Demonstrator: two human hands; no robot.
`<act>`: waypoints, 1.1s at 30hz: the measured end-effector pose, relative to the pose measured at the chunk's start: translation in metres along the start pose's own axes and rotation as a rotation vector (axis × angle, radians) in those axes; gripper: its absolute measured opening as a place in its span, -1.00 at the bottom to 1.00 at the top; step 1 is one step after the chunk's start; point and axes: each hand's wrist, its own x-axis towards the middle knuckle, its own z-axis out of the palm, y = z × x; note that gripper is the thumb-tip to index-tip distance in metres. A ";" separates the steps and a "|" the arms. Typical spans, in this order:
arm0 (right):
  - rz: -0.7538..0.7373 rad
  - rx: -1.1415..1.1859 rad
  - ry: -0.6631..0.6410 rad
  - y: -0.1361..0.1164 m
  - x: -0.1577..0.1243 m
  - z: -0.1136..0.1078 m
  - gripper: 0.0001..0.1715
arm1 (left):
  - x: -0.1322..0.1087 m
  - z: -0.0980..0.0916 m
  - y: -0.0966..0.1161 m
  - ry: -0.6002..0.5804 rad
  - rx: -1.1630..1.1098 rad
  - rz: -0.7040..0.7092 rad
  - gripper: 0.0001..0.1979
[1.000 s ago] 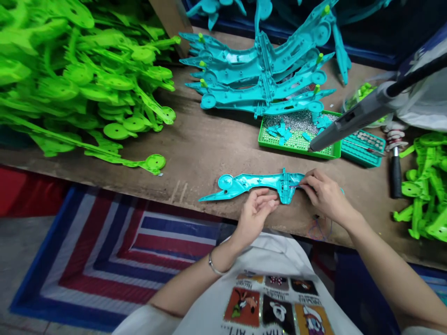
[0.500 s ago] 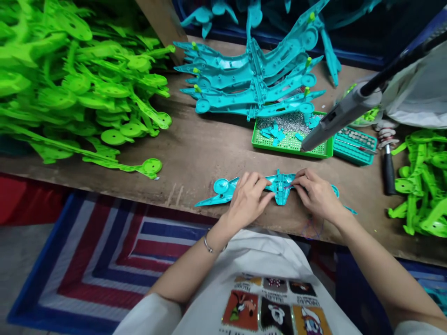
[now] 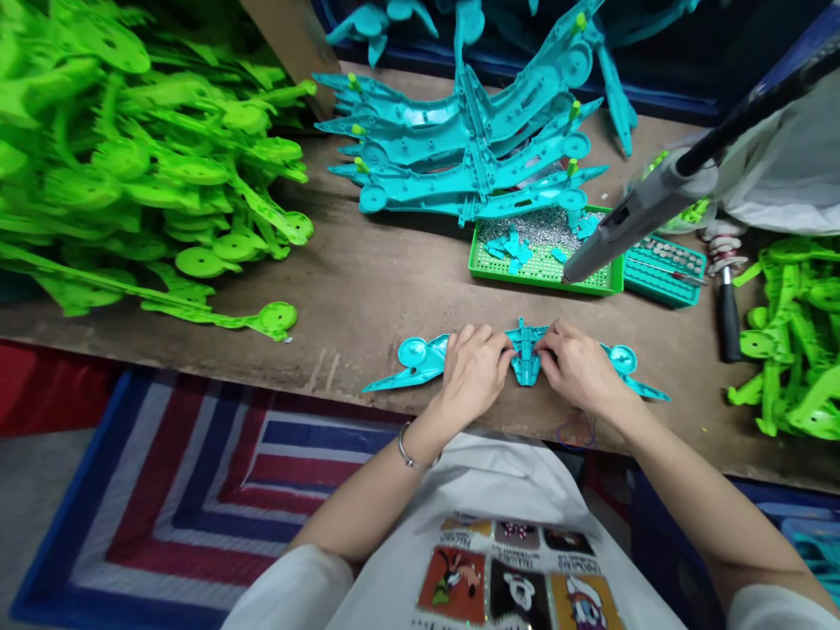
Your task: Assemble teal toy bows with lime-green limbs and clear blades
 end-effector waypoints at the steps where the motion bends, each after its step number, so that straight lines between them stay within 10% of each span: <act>1: 0.011 0.007 -0.002 0.000 0.001 -0.001 -0.70 | 0.001 0.001 0.001 -0.002 0.003 -0.008 -0.85; 16: 0.036 0.200 0.065 0.000 0.002 0.000 -0.76 | 0.001 -0.008 -0.001 -0.128 -0.008 0.037 -0.95; 33: 0.085 0.323 0.164 0.009 -0.008 -0.001 -0.76 | -0.008 -0.016 -0.036 0.005 -0.337 0.164 -0.90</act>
